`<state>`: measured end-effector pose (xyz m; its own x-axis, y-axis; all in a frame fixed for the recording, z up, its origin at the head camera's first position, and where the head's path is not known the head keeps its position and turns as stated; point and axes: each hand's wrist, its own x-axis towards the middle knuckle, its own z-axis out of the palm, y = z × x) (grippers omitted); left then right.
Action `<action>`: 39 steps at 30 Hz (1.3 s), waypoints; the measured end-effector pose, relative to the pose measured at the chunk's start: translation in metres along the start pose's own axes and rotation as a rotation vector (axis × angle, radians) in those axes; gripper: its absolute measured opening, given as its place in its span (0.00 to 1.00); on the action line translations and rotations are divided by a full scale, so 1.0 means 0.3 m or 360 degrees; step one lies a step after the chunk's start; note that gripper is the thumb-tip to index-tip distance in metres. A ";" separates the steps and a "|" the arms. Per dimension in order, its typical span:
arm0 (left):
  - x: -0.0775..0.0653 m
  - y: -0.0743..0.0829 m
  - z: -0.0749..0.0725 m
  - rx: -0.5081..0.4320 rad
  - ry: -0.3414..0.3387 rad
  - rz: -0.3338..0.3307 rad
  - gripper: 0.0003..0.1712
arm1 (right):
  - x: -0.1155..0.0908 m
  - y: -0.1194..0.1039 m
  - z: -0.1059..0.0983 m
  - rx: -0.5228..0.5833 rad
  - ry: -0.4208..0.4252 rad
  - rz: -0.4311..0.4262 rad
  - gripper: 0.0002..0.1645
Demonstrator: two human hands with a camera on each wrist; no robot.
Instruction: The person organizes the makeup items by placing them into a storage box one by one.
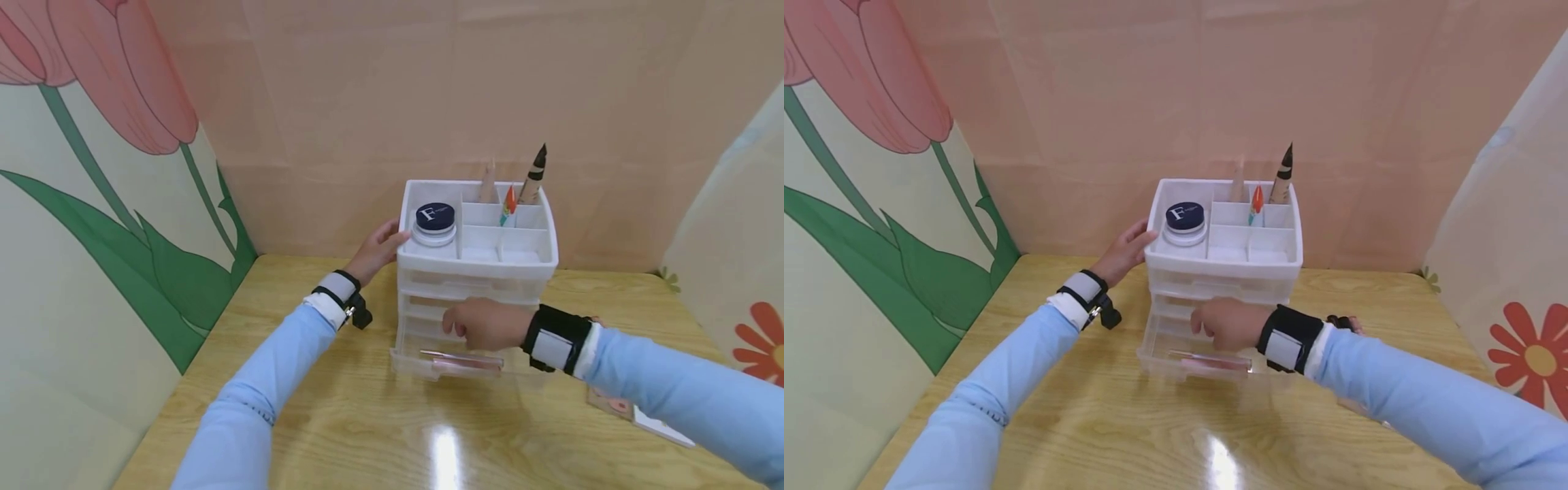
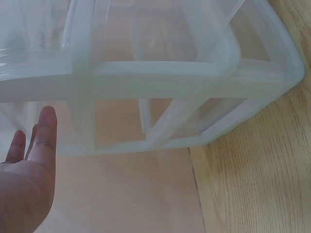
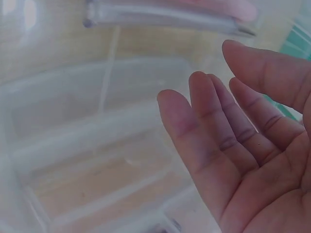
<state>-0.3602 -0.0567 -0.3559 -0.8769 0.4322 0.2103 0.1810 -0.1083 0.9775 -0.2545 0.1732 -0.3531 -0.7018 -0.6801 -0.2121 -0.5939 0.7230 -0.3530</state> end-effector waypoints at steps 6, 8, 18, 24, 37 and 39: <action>0.000 -0.002 -0.002 0.0032 0.0014 -0.0026 0.29 | -0.077 -0.030 -0.068 0.0038 0.0145 -0.0102 0.19; 0.001 -0.001 -0.002 0.0045 0.0017 -0.0031 0.29 | -0.109 -0.042 -0.092 0.0035 0.0187 -0.0124 0.18; 0.001 0.004 -0.001 0.0065 0.0012 -0.0036 0.30 | -0.270 -0.022 -0.178 0.0053 0.0333 0.0020 0.18; -0.009 0.005 -0.003 0.0066 0.0009 -0.0043 0.31 | -0.376 0.050 -0.190 0.0046 0.0425 0.0104 0.20; -0.013 0.006 -0.006 0.0018 0.0004 -0.0036 0.31 | -0.529 0.332 -0.135 0.0042 0.0552 0.0441 0.19; -0.012 0.005 -0.006 0.0023 0.0000 -0.0035 0.31 | -0.540 0.386 -0.113 0.0075 0.0536 0.0520 0.19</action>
<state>-0.3576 -0.0600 -0.3553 -0.8808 0.4342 0.1889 0.1682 -0.0860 0.9820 -0.2229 0.3712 -0.3288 -0.9422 -0.3348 -0.0142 -0.3076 0.8809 -0.3596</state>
